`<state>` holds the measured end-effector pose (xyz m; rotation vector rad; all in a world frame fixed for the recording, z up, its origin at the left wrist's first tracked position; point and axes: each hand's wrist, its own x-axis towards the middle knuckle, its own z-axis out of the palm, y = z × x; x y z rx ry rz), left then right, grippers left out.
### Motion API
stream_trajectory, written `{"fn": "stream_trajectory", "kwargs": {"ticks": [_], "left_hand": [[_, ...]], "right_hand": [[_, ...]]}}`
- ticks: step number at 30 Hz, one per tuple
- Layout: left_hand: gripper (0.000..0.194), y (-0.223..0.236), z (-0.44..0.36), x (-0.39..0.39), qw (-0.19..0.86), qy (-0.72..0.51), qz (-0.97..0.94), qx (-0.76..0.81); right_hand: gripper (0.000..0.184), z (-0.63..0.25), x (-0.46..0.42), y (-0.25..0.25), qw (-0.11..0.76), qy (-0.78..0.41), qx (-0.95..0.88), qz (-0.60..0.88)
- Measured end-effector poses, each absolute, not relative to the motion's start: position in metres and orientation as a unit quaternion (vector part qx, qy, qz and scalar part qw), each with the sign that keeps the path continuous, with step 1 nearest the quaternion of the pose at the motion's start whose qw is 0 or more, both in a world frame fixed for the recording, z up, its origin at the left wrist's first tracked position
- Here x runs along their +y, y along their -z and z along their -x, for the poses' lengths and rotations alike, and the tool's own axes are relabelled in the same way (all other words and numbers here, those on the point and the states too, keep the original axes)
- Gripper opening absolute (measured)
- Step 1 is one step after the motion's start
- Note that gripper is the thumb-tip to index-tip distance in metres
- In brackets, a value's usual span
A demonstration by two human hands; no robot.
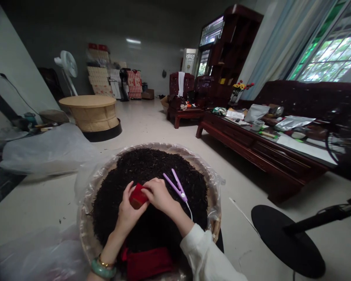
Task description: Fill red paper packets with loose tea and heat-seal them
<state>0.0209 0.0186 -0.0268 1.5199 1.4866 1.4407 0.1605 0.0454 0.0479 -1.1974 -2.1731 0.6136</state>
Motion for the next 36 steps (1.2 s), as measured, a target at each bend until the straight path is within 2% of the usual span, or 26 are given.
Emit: {"fn": "stream_trajectory", "kwargs": {"ticks": [2, 4, 7, 11, 18, 21, 26, 31, 33, 36], "left_hand": [[0.074, 0.023, -0.012, 0.018, 0.418, -0.51, -0.545, 0.518], [0.061, 0.019, -0.006, 0.018, 0.523, -0.476, -0.517, 0.483], [0.047, 0.014, -0.005, 0.016, 0.581, -0.456, -0.49, 0.463], [0.052, 0.009, -0.016, 0.009, 0.635, -0.45, -0.45, 0.438], [0.051, 0.015, -0.018, 0.006, 0.642, -0.463, -0.424, 0.441], [0.05, 0.019, -0.017, 0.007, 0.635, -0.472, -0.428, 0.437], [0.052, 0.025, -0.017, 0.009, 0.6, -0.48, -0.458, 0.447], [0.053, 0.026, -0.018, 0.008, 0.589, -0.461, -0.483, 0.456], [0.048, 0.026, -0.018, 0.007, 0.589, -0.455, -0.486, 0.458], [0.043, 0.027, -0.017, 0.007, 0.577, -0.467, -0.483, 0.465]], "right_hand": [[0.012, -0.167, 0.05, -0.046, 0.323, -0.272, -0.796, 0.433], [0.012, -0.172, 0.053, -0.045, 0.351, -0.3, -0.782, 0.419], [0.012, -0.173, 0.052, -0.044, 0.374, -0.31, -0.772, 0.411], [0.011, -0.172, 0.05, -0.045, 0.38, -0.319, -0.766, 0.409], [0.013, -0.185, 0.062, -0.045, 0.404, -0.244, -0.769, 0.432], [0.019, -0.187, 0.067, -0.043, 0.415, -0.283, -0.742, 0.443], [0.018, -0.182, 0.065, -0.056, 0.342, -0.376, -0.77, 0.386], [0.02, -0.182, 0.066, -0.076, 0.244, -0.379, -0.825, 0.34], [0.016, -0.185, 0.067, -0.078, 0.24, -0.377, -0.822, 0.353], [0.015, -0.187, 0.065, -0.077, 0.281, -0.388, -0.777, 0.409]]}}
